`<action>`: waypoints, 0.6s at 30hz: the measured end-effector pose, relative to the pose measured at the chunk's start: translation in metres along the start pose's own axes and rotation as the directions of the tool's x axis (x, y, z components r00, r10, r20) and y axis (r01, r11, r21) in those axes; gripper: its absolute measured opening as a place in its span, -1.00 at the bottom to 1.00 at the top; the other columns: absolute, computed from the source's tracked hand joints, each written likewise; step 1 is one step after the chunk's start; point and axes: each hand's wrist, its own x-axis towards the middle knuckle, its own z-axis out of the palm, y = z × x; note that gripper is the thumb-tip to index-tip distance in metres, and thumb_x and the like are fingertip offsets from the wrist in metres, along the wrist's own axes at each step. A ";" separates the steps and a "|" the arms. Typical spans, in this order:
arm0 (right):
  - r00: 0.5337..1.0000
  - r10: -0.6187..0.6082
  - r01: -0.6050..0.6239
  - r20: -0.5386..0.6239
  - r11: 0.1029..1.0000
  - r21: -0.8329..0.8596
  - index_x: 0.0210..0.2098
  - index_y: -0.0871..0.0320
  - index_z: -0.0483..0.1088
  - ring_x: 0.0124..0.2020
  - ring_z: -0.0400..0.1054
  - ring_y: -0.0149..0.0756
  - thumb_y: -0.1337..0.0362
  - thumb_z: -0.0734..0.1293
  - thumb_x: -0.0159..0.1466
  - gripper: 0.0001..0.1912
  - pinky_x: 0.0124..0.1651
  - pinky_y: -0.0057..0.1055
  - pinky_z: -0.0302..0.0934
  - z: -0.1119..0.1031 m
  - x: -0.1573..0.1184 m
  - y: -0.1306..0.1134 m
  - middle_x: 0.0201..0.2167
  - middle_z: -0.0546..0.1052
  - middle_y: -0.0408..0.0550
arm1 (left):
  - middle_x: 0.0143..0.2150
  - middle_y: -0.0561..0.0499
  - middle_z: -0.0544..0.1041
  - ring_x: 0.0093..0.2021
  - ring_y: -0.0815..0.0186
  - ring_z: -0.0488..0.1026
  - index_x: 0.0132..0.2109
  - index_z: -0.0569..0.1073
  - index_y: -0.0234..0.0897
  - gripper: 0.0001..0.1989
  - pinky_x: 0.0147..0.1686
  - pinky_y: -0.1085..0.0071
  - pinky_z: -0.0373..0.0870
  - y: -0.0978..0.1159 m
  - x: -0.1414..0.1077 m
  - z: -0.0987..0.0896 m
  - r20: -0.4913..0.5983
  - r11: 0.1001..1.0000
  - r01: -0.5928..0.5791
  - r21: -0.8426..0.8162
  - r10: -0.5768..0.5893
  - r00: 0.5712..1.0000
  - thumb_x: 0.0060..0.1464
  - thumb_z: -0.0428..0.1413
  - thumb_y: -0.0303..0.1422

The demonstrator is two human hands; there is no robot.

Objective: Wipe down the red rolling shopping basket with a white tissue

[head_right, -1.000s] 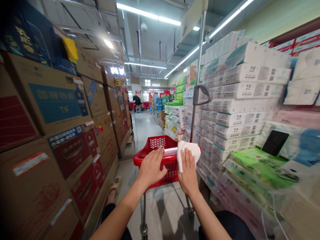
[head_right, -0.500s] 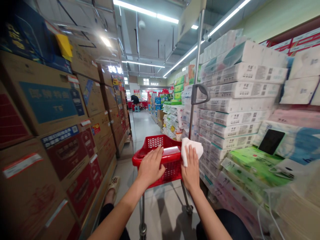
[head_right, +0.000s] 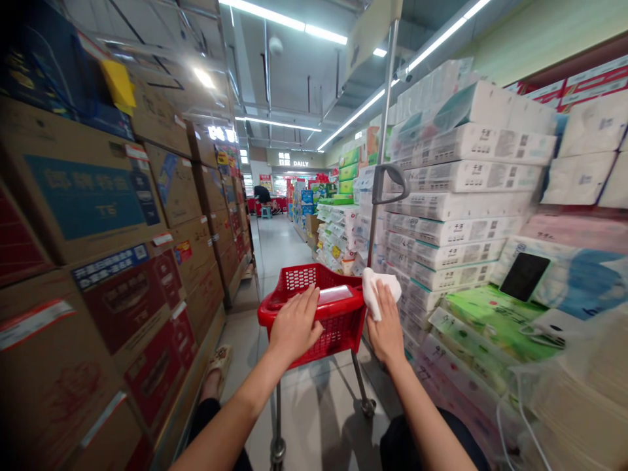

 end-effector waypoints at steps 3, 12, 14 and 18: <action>0.995 0.095 -0.095 -0.025 0.995 0.007 0.54 -0.02 -0.33 0.53 -0.17 -0.03 0.30 0.07 0.44 -0.24 0.47 0.20 -0.07 -0.003 0.005 0.004 0.54 -0.04 -0.03 | 0.41 -0.36 0.28 0.33 -0.01 0.37 0.36 0.28 -0.55 -0.31 0.31 0.09 0.32 0.007 0.002 0.000 -0.005 1.000 0.006 -0.002 -0.006 1.000 0.08 0.09 -0.43; 0.990 -0.101 0.094 0.100 0.993 0.074 0.53 -0.05 -0.20 0.55 -0.24 -0.05 0.32 0.07 0.42 -0.27 0.50 0.11 -0.11 -0.005 -0.025 -0.058 0.55 -0.07 -0.09 | 0.39 -0.28 0.33 0.31 0.04 0.40 0.35 0.30 -0.49 -0.31 0.32 0.11 0.33 0.001 -0.010 -0.007 -0.042 1.000 0.007 -0.018 -0.007 0.999 0.06 0.10 -0.44; 0.992 -0.085 0.080 0.092 0.995 0.051 0.52 -0.04 -0.13 0.53 -0.18 -0.05 0.32 0.07 0.42 -0.29 0.49 0.15 -0.15 -0.012 -0.014 -0.036 0.52 0.05 -0.06 | 0.37 -0.25 0.37 0.31 0.05 0.40 0.36 0.31 -0.47 -0.32 0.32 0.13 0.33 -0.006 -0.013 -0.009 -0.050 0.999 -0.013 -0.031 0.012 0.999 0.07 0.11 -0.43; 0.999 -0.017 0.014 0.048 0.997 0.071 0.44 0.00 0.12 0.44 0.08 -0.05 0.28 0.07 0.43 -0.41 0.46 0.17 -0.07 -0.021 0.014 0.002 0.35 0.33 0.01 | 0.35 -0.22 0.40 0.29 0.05 0.42 0.36 0.32 -0.42 -0.31 0.30 0.11 0.36 -0.021 -0.018 -0.010 -0.064 0.998 -0.032 -0.058 0.029 0.998 0.05 0.12 -0.42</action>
